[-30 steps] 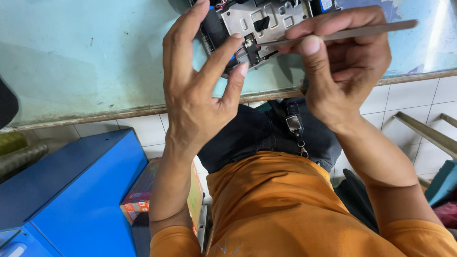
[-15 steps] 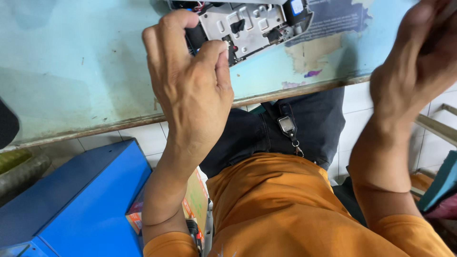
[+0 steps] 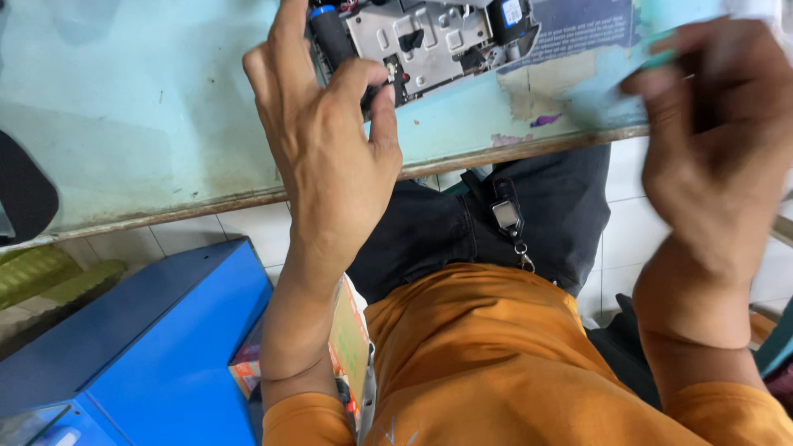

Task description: The person disassembles an electronic remote controller by hand and using tweezers to detach internal components, and cleans the interior with a brush.

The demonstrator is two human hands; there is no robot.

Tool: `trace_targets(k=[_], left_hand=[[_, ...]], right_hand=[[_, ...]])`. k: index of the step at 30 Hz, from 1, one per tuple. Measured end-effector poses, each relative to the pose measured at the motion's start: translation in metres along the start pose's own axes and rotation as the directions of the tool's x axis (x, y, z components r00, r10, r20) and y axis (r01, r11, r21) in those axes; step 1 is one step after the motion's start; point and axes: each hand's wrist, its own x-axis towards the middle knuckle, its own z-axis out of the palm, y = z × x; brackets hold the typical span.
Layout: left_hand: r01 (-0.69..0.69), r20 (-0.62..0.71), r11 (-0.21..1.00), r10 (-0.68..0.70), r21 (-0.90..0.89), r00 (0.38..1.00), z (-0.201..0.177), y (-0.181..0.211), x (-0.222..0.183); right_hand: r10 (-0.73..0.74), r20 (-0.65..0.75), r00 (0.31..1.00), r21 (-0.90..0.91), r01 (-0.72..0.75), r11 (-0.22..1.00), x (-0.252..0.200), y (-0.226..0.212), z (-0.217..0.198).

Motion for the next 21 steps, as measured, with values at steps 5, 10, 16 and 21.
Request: trace_targets(k=[5, 10, 16, 21], left_hand=[[0.002, 0.013, 1.000, -0.002, -0.001, 1.000, -0.002, -0.004, 0.021], [-0.018, -0.005, 1.000, 0.018, 0.000, 1.000, 0.003, -0.007, 0.021], [-0.003, -0.057, 0.999, 0.001, -0.036, 0.998, 0.015, -0.010, 0.003], [0.064, -0.113, 0.995, -0.072, -0.075, 0.991, 0.030, -0.010, -0.012]], right_hand=[[0.241, 0.376, 0.895, 0.041, -0.275, 0.960, 0.002, -0.034, 0.049], [0.098, 0.377, 0.921, -0.021, -0.098, 0.995, -0.002, -0.038, 0.072], [0.177, 0.448, 0.876, 0.061, -0.228, 0.972, 0.005, -0.045, 0.080], [0.180, 0.473, 0.862, 0.101, -0.256, 0.961, 0.010, -0.049, 0.087]])
